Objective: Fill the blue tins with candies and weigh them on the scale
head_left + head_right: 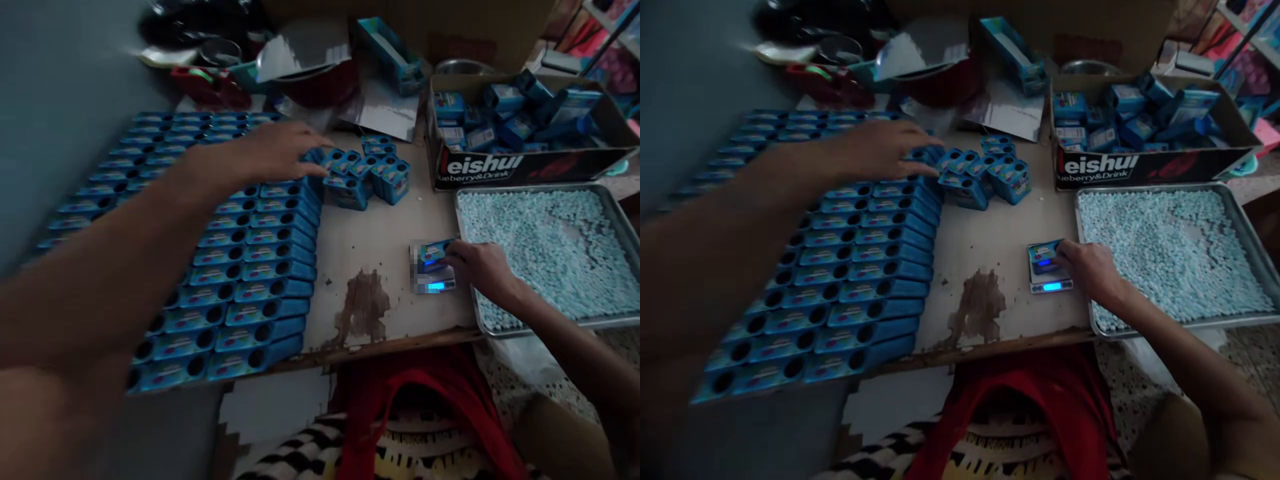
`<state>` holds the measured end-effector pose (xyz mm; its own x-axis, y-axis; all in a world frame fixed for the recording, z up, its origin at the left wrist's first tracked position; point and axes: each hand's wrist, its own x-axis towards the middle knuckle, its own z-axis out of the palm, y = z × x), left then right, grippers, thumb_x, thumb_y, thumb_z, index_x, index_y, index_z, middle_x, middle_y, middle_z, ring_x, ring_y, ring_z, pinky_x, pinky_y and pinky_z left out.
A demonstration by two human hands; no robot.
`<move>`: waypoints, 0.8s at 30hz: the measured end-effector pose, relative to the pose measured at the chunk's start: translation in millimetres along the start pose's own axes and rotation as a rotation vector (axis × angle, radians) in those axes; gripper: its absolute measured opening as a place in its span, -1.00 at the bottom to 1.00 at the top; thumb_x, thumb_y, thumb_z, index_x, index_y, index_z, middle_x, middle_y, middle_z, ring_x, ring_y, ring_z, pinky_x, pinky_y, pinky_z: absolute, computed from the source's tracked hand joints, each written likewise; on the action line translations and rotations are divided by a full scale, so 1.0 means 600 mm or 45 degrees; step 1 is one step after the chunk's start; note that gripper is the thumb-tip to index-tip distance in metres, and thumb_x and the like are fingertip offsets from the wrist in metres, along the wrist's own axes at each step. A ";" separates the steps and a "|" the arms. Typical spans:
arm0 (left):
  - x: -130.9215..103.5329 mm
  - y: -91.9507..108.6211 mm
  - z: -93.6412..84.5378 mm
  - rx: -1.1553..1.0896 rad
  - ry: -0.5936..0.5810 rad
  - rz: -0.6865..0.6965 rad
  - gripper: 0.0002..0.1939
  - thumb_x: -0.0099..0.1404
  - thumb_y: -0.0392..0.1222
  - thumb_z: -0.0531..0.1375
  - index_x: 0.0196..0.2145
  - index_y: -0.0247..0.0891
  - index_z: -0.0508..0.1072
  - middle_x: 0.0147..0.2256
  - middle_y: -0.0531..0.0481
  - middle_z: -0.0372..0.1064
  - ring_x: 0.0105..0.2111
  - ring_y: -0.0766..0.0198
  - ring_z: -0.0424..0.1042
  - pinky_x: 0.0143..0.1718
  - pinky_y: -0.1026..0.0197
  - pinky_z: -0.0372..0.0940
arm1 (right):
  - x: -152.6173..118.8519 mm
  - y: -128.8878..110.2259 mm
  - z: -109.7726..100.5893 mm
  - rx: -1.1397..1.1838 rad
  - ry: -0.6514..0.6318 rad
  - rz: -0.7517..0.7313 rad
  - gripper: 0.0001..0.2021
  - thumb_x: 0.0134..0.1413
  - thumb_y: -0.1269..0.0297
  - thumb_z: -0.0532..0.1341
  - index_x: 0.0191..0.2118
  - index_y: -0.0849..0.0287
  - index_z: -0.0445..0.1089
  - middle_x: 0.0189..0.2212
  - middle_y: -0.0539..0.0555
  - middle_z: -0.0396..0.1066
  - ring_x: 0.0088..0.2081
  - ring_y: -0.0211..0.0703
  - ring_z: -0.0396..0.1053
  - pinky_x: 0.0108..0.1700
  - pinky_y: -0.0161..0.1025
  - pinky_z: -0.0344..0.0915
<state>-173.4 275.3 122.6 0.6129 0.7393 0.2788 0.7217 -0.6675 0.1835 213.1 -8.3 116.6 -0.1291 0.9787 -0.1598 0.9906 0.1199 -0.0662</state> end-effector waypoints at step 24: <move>-0.225 0.399 0.070 -0.097 -0.257 -0.069 -0.56 0.43 -0.22 0.33 0.23 -0.02 0.58 0.19 -0.19 0.58 0.23 -0.26 0.54 0.45 -0.41 0.19 | -0.057 0.276 0.057 0.826 -0.077 0.267 -0.74 0.20 0.12 0.35 -0.12 0.19 0.63 -0.50 0.00 0.47 -0.44 -0.18 0.39 -0.34 -0.25 0.22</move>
<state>-70.1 19.5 89.3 0.6317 0.7717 0.0736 0.7333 -0.6257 0.2660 379.8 -27.6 77.4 0.0415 0.9570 -0.2871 0.7695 -0.2139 -0.6017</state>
